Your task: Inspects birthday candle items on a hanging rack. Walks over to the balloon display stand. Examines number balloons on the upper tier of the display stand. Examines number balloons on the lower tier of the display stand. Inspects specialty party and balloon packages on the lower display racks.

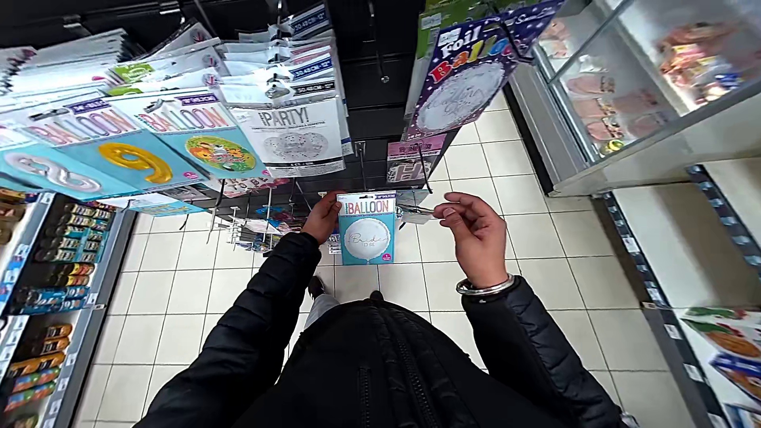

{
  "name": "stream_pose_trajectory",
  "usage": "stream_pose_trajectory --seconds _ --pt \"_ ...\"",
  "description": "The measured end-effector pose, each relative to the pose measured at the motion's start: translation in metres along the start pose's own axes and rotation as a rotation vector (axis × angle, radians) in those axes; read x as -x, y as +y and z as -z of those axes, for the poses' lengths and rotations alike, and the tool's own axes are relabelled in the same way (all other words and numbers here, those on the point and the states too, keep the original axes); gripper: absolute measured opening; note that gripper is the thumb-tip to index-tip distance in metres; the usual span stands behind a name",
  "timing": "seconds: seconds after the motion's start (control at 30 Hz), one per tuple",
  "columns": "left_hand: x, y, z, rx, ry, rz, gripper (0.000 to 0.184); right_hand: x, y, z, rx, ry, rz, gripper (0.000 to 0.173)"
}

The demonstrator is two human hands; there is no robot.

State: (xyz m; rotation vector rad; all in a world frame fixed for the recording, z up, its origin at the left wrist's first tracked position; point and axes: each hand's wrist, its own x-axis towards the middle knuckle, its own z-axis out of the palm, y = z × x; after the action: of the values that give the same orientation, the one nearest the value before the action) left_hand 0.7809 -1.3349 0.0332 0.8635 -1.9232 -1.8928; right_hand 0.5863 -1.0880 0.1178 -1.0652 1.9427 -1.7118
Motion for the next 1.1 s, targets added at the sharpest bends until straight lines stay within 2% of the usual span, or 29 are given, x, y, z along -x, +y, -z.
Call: stream_pose_trajectory --seconds 0.23,0.43,0.67,0.77,0.83,0.97,1.1 --pt "-0.027 -0.027 0.004 -0.174 0.041 -0.073 0.034 -0.002 -0.002 0.0 -0.024 -0.001 0.0 0.03" --pt "-0.027 -0.032 0.002 -0.306 0.222 -0.183 0.031 -0.003 -0.005 0.001 -0.011 -0.024 -0.006 0.029" --pt "-0.018 -0.028 -0.004 -0.267 0.354 -0.164 0.031 -0.01 -0.003 -0.005 -0.058 -0.018 -0.011 0.027" --pt "-0.004 -0.022 -0.012 -0.154 0.388 -0.116 0.046 -0.01 -0.006 -0.009 -0.075 -0.04 -0.02 0.027" --pt "0.012 -0.018 -0.012 -0.092 0.387 -0.105 0.049 -0.008 -0.013 -0.014 -0.038 -0.073 -0.04 0.027" --pt "0.05 -0.02 0.004 -0.051 0.37 -0.115 0.031 -0.014 -0.004 -0.039 -0.084 -0.094 -0.002 0.026" --pt "0.081 -0.023 0.038 0.068 0.481 -0.116 0.023 -0.017 -0.003 -0.077 -0.105 -0.173 0.054 0.025"
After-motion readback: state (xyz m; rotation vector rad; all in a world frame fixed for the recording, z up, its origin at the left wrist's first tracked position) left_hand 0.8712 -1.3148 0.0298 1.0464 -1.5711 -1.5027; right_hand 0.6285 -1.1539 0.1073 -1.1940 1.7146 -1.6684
